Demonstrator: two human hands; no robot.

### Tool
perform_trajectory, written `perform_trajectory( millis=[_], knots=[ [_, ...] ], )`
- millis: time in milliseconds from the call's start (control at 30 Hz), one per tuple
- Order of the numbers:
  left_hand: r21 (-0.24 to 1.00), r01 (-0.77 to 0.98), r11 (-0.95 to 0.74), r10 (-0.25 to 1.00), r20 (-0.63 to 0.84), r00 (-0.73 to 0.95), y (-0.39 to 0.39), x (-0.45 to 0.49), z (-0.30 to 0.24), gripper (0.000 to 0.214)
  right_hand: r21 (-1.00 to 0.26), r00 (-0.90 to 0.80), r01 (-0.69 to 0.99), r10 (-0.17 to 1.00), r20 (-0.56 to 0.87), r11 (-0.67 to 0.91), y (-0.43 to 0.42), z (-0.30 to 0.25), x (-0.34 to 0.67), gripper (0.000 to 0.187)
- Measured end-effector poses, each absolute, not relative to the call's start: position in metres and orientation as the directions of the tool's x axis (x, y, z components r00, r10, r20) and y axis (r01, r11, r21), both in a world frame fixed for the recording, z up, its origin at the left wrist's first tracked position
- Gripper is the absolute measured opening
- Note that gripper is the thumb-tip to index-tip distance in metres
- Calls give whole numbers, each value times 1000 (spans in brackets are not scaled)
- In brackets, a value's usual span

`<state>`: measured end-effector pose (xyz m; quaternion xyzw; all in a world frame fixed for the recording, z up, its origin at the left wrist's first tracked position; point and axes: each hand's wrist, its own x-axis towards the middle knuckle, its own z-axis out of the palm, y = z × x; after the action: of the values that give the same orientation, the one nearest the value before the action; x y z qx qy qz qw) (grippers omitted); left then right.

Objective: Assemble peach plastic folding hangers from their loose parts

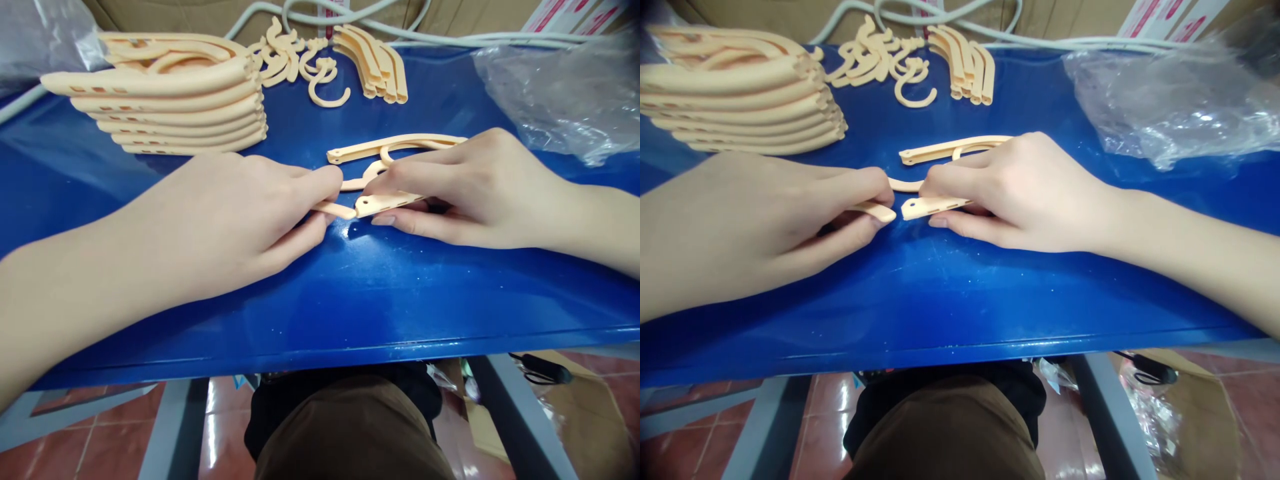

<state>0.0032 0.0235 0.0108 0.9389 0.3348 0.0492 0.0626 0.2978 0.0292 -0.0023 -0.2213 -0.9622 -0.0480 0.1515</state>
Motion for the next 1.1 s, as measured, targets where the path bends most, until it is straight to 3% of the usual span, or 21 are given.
perform_trajectory(
  millis=[267,400,600,800,1100],
  knots=[
    [184,632,-753,646,24,763,24,0,11,51,34,-860,426,393,325,904,30,-3,297,43],
    [134,618,-774,628,47,777,21,2,14,53,25,-857,440,412,309,898,31,-3,298,44],
    [119,659,-742,666,28,745,21,5,16,41,11,-856,464,445,262,886,30,-2,298,45],
    [190,676,-712,687,-16,727,20,9,17,49,5,-857,454,435,277,891,31,-3,297,43],
    [122,647,-753,653,12,758,21,7,14,38,31,-855,449,419,304,893,31,-3,297,41]
  ],
)
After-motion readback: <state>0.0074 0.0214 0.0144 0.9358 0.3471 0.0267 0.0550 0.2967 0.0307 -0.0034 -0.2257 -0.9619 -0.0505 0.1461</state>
